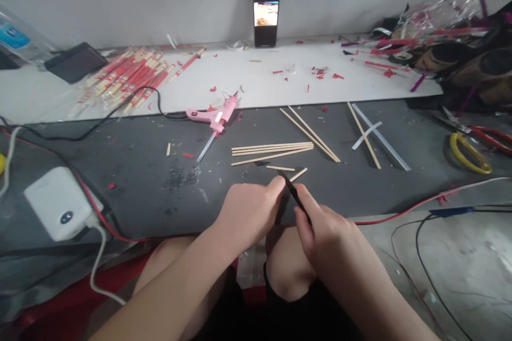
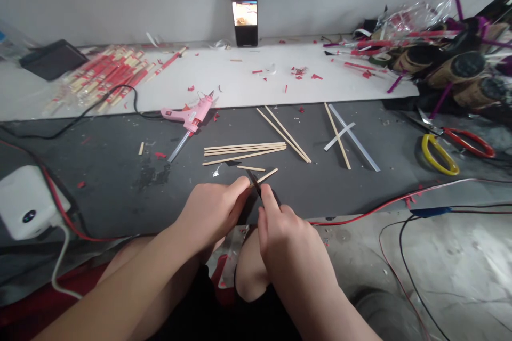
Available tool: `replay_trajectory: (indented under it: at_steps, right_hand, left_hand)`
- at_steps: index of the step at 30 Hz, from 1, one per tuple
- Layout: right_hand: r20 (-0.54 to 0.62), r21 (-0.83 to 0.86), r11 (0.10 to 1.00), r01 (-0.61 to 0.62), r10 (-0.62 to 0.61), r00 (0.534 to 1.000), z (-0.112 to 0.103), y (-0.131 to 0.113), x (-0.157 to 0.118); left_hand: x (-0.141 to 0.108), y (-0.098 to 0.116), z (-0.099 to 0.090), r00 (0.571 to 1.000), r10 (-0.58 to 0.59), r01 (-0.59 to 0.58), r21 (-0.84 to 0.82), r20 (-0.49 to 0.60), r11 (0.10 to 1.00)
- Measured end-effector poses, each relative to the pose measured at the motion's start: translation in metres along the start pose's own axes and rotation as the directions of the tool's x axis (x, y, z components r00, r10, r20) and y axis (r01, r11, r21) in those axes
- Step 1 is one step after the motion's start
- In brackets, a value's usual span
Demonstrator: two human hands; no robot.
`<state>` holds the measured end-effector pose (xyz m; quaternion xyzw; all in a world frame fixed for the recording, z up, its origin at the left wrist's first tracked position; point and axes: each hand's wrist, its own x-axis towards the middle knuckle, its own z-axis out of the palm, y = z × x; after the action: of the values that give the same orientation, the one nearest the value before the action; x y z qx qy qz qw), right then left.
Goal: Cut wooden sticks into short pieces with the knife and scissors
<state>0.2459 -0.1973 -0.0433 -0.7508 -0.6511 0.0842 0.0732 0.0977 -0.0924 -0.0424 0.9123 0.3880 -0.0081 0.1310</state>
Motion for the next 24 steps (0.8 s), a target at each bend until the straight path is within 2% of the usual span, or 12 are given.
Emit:
replay_trajectory:
  at_steps: [4,6,15,20,24]
  right_hand:
    - [-0.01,0.0,1.0,0.012,-0.012,1.0,0.001,0.001,-0.002]
    - [-0.025,-0.02,1.0,0.023,-0.023,0.999,0.001,0.001,-0.005]
    - [-0.062,-0.142,0.987,0.075,-0.084,0.995,0.001,0.005,-0.016]
    - [-0.036,-0.098,0.993,0.072,-0.076,0.996,-0.001,0.007,-0.023]
    - [-0.003,-0.082,0.996,0.036,-0.036,0.999,-0.002,0.007,-0.027]
  left_hand:
    - [0.0,0.008,0.001,0.992,-0.115,0.114,-0.018,-0.047,0.993]
    - [-0.001,0.011,0.0,0.99,-0.136,0.135,-0.018,-0.046,0.991]
    - [0.0,0.014,0.0,0.991,-0.124,0.124,0.005,-0.043,0.992]
    - [0.001,0.014,-0.002,0.991,-0.129,0.129,0.006,-0.026,0.992]
    - [0.002,0.009,-0.003,0.998,-0.062,0.062,0.034,0.004,0.998]
